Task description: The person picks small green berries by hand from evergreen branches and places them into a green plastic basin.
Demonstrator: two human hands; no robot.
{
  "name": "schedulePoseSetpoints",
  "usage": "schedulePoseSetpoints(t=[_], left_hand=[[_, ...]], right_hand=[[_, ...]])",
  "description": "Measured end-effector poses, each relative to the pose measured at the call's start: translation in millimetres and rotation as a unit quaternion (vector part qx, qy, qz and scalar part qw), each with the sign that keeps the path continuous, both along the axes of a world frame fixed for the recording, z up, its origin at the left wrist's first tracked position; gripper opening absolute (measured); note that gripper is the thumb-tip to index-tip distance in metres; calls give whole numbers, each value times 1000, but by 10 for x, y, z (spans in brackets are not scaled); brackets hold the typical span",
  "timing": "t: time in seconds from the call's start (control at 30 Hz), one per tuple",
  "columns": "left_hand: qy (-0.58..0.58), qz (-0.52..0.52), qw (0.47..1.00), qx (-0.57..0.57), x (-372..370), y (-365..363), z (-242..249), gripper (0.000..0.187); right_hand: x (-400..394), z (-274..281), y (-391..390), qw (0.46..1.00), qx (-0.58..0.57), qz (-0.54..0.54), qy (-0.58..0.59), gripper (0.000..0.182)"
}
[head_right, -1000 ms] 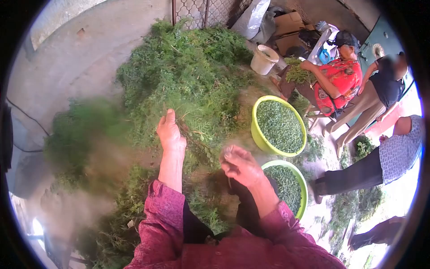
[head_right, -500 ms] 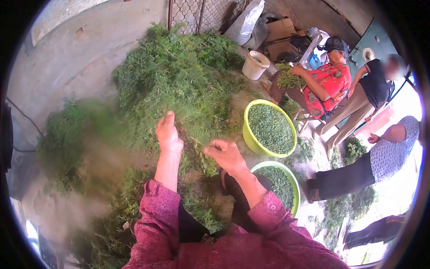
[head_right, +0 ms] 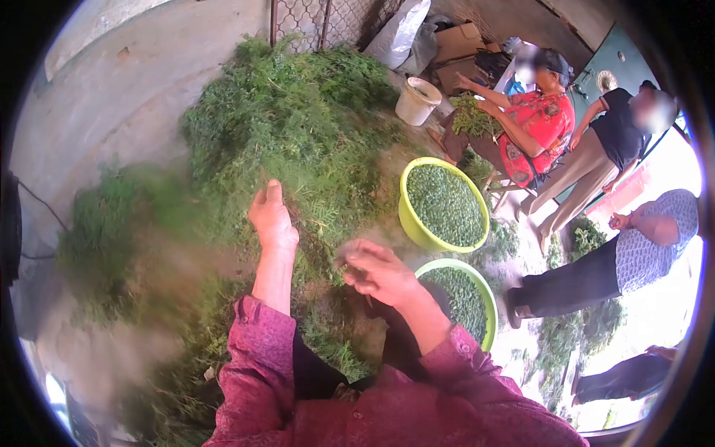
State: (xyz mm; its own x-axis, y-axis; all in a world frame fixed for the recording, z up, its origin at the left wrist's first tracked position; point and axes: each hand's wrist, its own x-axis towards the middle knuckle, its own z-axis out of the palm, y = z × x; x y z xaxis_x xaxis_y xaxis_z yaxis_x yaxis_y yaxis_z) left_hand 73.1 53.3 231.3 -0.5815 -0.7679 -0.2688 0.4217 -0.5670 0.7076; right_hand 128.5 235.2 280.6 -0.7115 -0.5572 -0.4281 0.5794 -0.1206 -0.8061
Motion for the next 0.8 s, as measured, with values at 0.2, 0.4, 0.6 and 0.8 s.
schedulePoseSetpoints(t=[0.2,0.4,0.6,0.8], left_hand=[[6,-53,998,-21,55,179,80,17],[25,-79,996,-26,35,199,14,18],[30,-72,995,58,14,19,80,15],[5,-111,990,90,-13,86,-28,23]], right_hand=[[-85,-207,-277,948,207,-76,230,24],[-286,-439,-285,874,271,-128,383,22],[-75,-132,-98,918,307,-7,250,15],[-249,-189,135,994,-60,-93,-9,19]])
